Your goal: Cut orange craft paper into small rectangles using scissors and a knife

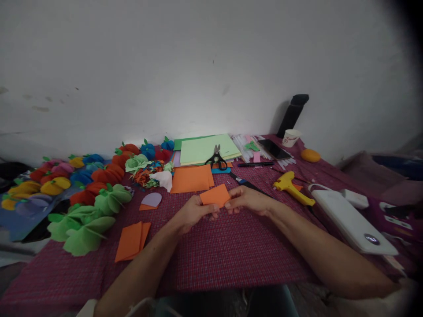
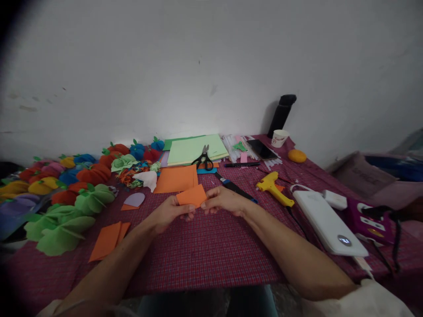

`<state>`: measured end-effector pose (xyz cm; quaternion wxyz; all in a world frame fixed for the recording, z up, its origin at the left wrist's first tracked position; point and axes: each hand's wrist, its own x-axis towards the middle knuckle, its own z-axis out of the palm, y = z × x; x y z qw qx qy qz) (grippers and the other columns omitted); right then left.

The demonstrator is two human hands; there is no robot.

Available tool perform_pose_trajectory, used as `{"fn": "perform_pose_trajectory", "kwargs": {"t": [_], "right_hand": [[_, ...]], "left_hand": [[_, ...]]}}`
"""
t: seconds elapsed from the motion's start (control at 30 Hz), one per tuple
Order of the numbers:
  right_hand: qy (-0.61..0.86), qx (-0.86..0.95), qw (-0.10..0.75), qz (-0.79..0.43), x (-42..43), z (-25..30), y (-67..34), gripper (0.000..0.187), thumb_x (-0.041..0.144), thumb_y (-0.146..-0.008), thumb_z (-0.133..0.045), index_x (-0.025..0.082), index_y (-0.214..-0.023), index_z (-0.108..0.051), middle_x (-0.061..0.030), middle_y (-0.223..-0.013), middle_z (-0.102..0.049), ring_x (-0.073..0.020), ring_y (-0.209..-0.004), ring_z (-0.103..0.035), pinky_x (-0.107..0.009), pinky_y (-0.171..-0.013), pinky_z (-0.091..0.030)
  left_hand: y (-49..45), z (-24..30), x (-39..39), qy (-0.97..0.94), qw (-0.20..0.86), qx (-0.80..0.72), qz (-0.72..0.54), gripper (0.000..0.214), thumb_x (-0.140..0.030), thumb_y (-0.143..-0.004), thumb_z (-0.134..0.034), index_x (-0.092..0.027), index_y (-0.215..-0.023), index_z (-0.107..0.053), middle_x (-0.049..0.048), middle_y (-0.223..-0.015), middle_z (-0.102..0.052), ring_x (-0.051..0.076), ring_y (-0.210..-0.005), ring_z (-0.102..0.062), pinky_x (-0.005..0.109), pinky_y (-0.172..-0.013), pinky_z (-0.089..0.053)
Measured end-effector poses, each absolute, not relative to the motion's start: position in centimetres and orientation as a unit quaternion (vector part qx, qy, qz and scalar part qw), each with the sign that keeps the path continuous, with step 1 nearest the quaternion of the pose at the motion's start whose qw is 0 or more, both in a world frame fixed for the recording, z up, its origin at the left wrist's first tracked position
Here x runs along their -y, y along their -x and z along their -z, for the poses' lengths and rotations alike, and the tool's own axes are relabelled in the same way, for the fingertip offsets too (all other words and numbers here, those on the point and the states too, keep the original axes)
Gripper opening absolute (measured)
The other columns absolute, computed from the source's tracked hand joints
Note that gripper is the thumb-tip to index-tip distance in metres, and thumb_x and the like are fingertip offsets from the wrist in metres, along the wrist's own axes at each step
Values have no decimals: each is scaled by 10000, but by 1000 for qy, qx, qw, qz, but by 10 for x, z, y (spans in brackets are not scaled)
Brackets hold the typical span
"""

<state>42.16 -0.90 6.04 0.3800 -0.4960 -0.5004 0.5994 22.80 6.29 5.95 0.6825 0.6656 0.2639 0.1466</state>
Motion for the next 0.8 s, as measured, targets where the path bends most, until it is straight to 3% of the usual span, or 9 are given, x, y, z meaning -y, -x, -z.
{"fn": "perform_pose_trajectory", "kwargs": {"t": [0.2,0.33,0.47,0.6,0.8], "right_hand": [[517,434,461,-576,6,-69,-448,167,266,-632,-678,127,-652,-587,5,-610,-605,-47,-513,-492,-173,-512,-369],[507,469,411,-595,9,-70,-434,260,379,-675,-641,130,-734,-598,-23,-731,-623,-61,-578,-518,-187,-545,-393],[501,515,370,-589,12,-63,-413,274,381,-675,-643,115,-736,-615,-21,-691,-615,-65,-570,-502,-198,-559,-391],[496,524,371,-585,12,-59,-405,247,355,-676,-638,115,-733,-629,-20,-672,-610,-81,-586,-506,-209,-559,-385],[510,514,389,-569,10,-61,-411,212,326,-656,-655,118,-687,-627,-21,-640,-613,-86,-557,-496,-224,-553,-383]], "left_hand": [[-220,-65,-71,-670,672,-253,-189,219,-311,-709,-576,-100,-651,-589,31,-608,-575,98,-543,-508,221,-531,-366],[-223,-63,-67,-658,683,-257,-186,196,-295,-698,-590,-101,-675,-583,26,-606,-575,90,-528,-498,209,-506,-361],[-226,-63,-61,-664,685,-257,-153,175,-272,-678,-601,-99,-706,-605,29,-626,-586,90,-538,-506,200,-490,-353],[-228,-62,-57,-670,683,-252,-142,201,-285,-677,-595,-111,-773,-625,42,-694,-608,95,-569,-521,198,-492,-354],[-229,-59,-62,-650,691,-280,-147,212,-292,-640,-622,-94,-714,-621,47,-639,-610,94,-530,-515,205,-491,-344]]}}
